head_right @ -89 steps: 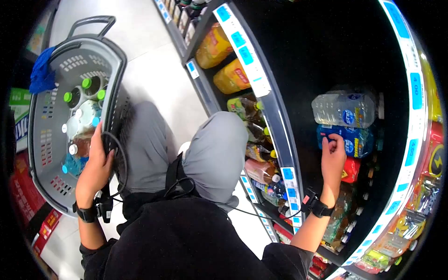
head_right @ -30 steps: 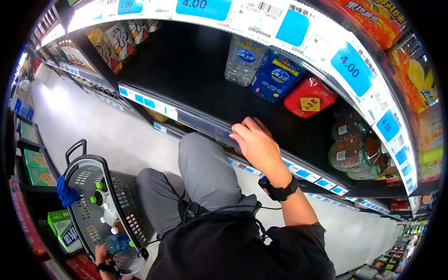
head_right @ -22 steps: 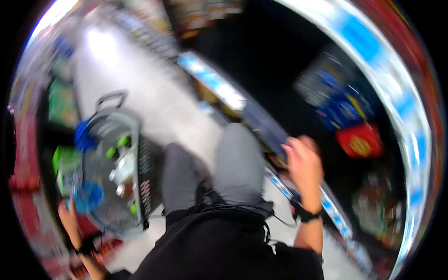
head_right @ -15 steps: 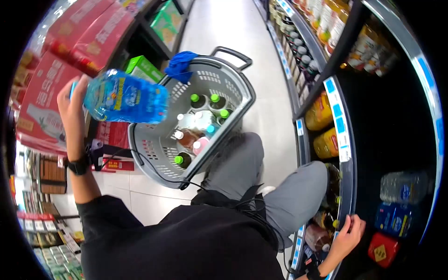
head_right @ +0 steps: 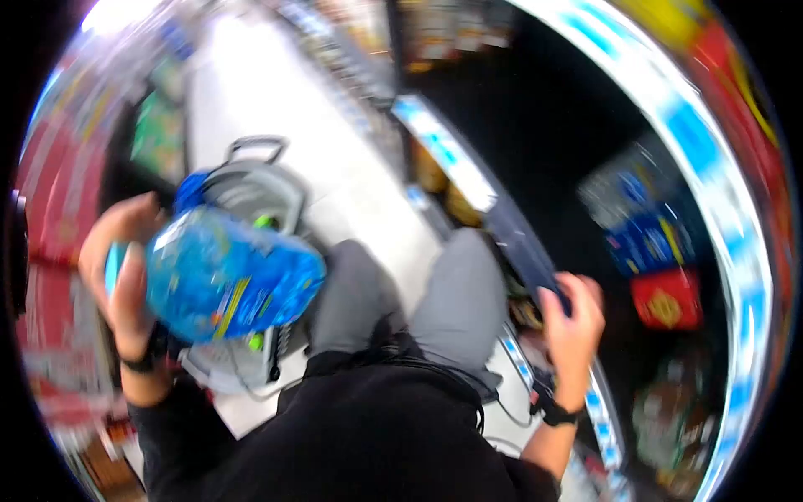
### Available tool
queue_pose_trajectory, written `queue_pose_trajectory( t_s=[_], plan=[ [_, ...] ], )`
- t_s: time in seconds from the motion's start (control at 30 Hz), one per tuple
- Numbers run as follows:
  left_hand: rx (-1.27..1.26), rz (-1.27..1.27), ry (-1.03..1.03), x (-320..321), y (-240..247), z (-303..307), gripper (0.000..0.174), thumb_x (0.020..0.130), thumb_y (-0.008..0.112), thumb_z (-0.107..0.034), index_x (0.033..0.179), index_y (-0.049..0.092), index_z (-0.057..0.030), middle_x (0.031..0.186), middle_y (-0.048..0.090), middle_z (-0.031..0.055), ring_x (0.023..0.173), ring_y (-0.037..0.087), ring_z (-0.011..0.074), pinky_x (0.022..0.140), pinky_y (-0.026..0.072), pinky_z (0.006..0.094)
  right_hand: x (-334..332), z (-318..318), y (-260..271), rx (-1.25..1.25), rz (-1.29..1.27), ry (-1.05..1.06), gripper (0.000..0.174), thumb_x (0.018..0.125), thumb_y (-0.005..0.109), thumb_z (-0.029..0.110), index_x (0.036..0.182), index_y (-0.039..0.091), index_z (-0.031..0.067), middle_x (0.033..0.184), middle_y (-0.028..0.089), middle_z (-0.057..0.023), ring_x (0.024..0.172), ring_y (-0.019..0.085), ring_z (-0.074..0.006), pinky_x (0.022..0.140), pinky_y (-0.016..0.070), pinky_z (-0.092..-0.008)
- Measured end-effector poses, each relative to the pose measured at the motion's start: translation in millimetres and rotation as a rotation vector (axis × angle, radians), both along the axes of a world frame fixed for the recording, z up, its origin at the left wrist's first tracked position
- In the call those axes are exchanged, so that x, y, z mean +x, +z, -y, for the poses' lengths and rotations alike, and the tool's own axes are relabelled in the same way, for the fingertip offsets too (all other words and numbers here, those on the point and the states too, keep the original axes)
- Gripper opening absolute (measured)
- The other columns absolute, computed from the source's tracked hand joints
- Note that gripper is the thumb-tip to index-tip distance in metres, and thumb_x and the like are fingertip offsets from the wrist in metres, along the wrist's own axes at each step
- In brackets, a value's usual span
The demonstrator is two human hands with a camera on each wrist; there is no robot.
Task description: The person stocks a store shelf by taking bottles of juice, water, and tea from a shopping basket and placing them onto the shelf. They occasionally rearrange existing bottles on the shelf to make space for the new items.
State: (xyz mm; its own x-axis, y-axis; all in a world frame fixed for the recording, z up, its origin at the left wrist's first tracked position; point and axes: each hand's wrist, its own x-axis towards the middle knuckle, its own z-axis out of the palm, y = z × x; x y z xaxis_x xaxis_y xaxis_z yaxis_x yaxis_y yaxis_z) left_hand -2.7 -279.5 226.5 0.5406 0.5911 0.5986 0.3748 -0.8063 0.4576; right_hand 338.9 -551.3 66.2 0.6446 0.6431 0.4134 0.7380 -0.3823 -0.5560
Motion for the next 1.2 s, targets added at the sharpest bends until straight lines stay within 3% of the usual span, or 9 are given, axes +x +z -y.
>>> queue_pose_trajectory(
  t_s=[0.03, 0.1, 0.17, 0.3, 0.4, 0.6, 0.83, 0.97, 1.2],
  plan=[
    [0.054, 0.189, -0.045, 43, -11, -5, 0.044, 0.071, 0.066, -0.037, 0.080, 0.061, 0.0051, 0.075, 0.060, 0.0138, 0.066, 0.056, 0.0235, 0.063, 0.0436, 0.0323, -6, 10, 7, -0.014, 0.075, 0.005, 0.028, 0.075, 0.075, 0.010, 0.100, 0.065, 0.0037, 0.096, 0.062, -0.0128, 0.090, 0.060, -0.0299, 0.082, 0.0482, -0.0375],
    [-0.037, 0.159, -0.507, 67, -7, -4, 0.053, 0.071, 0.067, -0.039, 0.056, 0.028, -0.0072, 0.052, 0.027, 0.0042, 0.045, 0.029, 0.0163, 0.045, 0.0206, 0.0321, -29, -8, 22, -0.035, -0.069, 0.174, 0.045, 0.072, 0.080, 0.025, 0.109, 0.064, 0.0044, 0.109, 0.061, -0.0124, 0.103, 0.056, -0.0309, 0.090, 0.0451, -0.0399],
    [-0.089, 0.120, -0.704, 96, -12, 2, 0.051, 0.071, 0.066, -0.040, 0.056, 0.031, -0.0057, 0.052, 0.030, 0.0049, 0.043, 0.030, 0.0174, 0.044, 0.0215, 0.0312, -64, -40, 41, 0.053, -0.312, 0.546, 0.073, 0.067, 0.086, 0.030, 0.128, 0.054, 0.0039, 0.126, 0.053, -0.0142, 0.119, 0.050, -0.0325, 0.100, 0.0411, -0.0405],
    [-0.199, 0.017, -1.019, 143, -16, 27, 0.041, 0.065, 0.073, -0.026, 0.056, 0.038, -0.0057, 0.053, 0.035, 0.0053, 0.043, 0.035, 0.0202, 0.042, 0.0281, 0.0306, -85, -59, 39, 0.253, -0.675, 0.807, 0.110, 0.059, 0.092, 0.033, 0.145, 0.030, 0.0035, 0.140, 0.042, -0.0167, 0.128, 0.045, -0.0307, 0.107, 0.0388, -0.0390],
    [-0.239, -0.032, -1.060, 170, -16, 39, 0.039, 0.063, 0.075, -0.025, 0.057, 0.043, -0.0047, 0.054, 0.039, 0.0058, 0.045, 0.039, 0.0199, 0.043, 0.0298, 0.0305, -80, -46, 38, 0.309, -0.752, 0.768, 0.109, 0.055, 0.093, 0.027, 0.143, 0.032, 0.0035, 0.136, 0.045, -0.0174, 0.126, 0.048, -0.0323, 0.105, 0.0400, -0.0395],
    [-0.378, 0.000, -0.938, 185, -29, 46, 0.028, 0.070, 0.076, -0.020, 0.080, 0.059, 0.0005, 0.069, 0.053, 0.0079, 0.058, 0.048, 0.0170, 0.054, 0.0377, 0.0285, -72, -20, 26, 0.424, -0.603, 0.248, 0.114, 0.054, 0.096, 0.032, 0.142, 0.033, -0.0046, 0.133, 0.050, -0.0190, 0.124, 0.050, -0.0272, 0.107, 0.0374, -0.0366],
    [-0.550, -0.156, -0.490, 113, -90, 18, 0.010, 0.080, 0.063, -0.004, 0.087, 0.059, 0.0020, 0.075, 0.054, 0.0083, 0.066, 0.050, 0.0171, 0.063, 0.0402, 0.0274, -9, -8, 43, 0.841, -0.908, -0.155, 0.068, 0.067, 0.086, 0.003, 0.122, 0.046, 0.0005, 0.111, 0.063, -0.0116, 0.100, 0.065, -0.0197, 0.088, 0.0550, -0.0338],
    [-0.735, -0.089, -0.365, 81, -110, 13, 0.006, 0.093, 0.055, -0.004, 0.089, 0.055, 0.0012, 0.079, 0.048, 0.0014, 0.070, 0.046, 0.0083, 0.062, 0.0359, 0.0214, 10, -6, 42, 0.947, -0.834, -0.155, 0.068, 0.066, 0.086, 0.002, 0.122, 0.046, 0.0010, 0.113, 0.062, -0.0136, 0.101, 0.065, -0.0205, 0.087, 0.0551, -0.0326],
    [-0.820, 0.146, -0.237, 51, -131, 13, 0.015, 0.096, 0.054, -0.012, 0.089, 0.055, 0.0011, 0.074, 0.049, 0.0023, 0.064, 0.047, 0.0088, 0.060, 0.0369, 0.0219, 44, 1, 25, 0.742, -0.516, -0.272, 0.081, 0.063, 0.090, 0.011, 0.127, 0.040, 0.0018, 0.117, 0.058, -0.0117, 0.107, 0.059, -0.0191, 0.091, 0.0517, -0.0325]
  ],
)
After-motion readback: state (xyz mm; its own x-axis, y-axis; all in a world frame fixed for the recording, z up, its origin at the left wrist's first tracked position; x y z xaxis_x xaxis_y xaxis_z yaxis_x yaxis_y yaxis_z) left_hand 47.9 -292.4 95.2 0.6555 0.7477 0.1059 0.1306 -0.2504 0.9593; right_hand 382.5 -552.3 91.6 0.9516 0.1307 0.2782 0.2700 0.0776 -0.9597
